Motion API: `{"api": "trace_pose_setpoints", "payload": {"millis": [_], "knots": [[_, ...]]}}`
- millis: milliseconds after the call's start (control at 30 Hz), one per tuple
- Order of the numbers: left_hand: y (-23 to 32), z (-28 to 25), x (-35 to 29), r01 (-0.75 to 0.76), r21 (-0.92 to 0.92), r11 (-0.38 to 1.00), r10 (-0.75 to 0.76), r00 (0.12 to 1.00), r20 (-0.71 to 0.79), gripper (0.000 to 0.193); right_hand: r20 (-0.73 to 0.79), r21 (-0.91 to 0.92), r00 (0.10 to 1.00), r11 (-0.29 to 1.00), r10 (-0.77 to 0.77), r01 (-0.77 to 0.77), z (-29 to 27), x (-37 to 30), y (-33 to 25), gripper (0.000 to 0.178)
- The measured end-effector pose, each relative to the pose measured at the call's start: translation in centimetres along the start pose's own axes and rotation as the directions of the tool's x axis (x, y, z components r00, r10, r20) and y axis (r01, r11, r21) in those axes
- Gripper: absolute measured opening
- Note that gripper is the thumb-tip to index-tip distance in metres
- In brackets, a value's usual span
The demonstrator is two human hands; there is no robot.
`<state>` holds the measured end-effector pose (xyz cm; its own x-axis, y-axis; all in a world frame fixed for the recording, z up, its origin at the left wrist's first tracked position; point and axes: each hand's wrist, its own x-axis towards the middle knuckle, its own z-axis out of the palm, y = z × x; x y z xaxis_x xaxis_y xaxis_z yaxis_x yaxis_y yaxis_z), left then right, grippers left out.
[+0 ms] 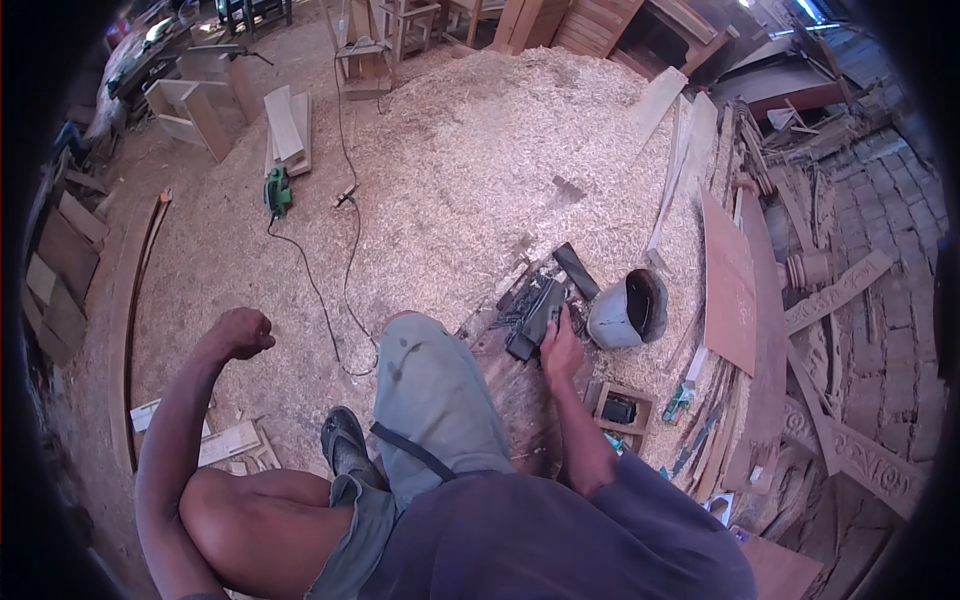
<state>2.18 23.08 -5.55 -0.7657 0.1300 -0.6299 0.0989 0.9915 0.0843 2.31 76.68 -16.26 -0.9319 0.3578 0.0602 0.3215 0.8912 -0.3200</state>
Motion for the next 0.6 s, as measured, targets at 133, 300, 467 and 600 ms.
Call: {"api": "trace_pose_setpoints", "payload": {"millis": [133,300,467,600], "knots": [[-0.2,-0.4,0.4,0.009,0.037,0.999,-0.01,1.0,0.019,0.029,-0.07,0.022,0.998,1.0,0.005,-0.004,-1.3,4.7,-1.0,0.046],[-1.3,1.5,0.9,0.003,0.041,0.999,-0.004,1.0,0.011,0.029,0.106,-0.044,0.991,0.996,0.088,-0.083,-1.3,0.3,-2.6,0.045],[-0.5,1.0,1.9,0.045,0.124,0.991,-0.053,0.997,0.062,0.022,0.035,-0.011,0.999,1.0,0.01,-0.01,-2.2,3.7,-1.9,0.046],[1.2,-0.5,2.4,0.047,0.178,0.983,-0.059,0.996,0.064,0.019,-0.209,0.043,0.936,0.953,-0.284,0.299,1.2,4.8,1.8,0.049]]}}
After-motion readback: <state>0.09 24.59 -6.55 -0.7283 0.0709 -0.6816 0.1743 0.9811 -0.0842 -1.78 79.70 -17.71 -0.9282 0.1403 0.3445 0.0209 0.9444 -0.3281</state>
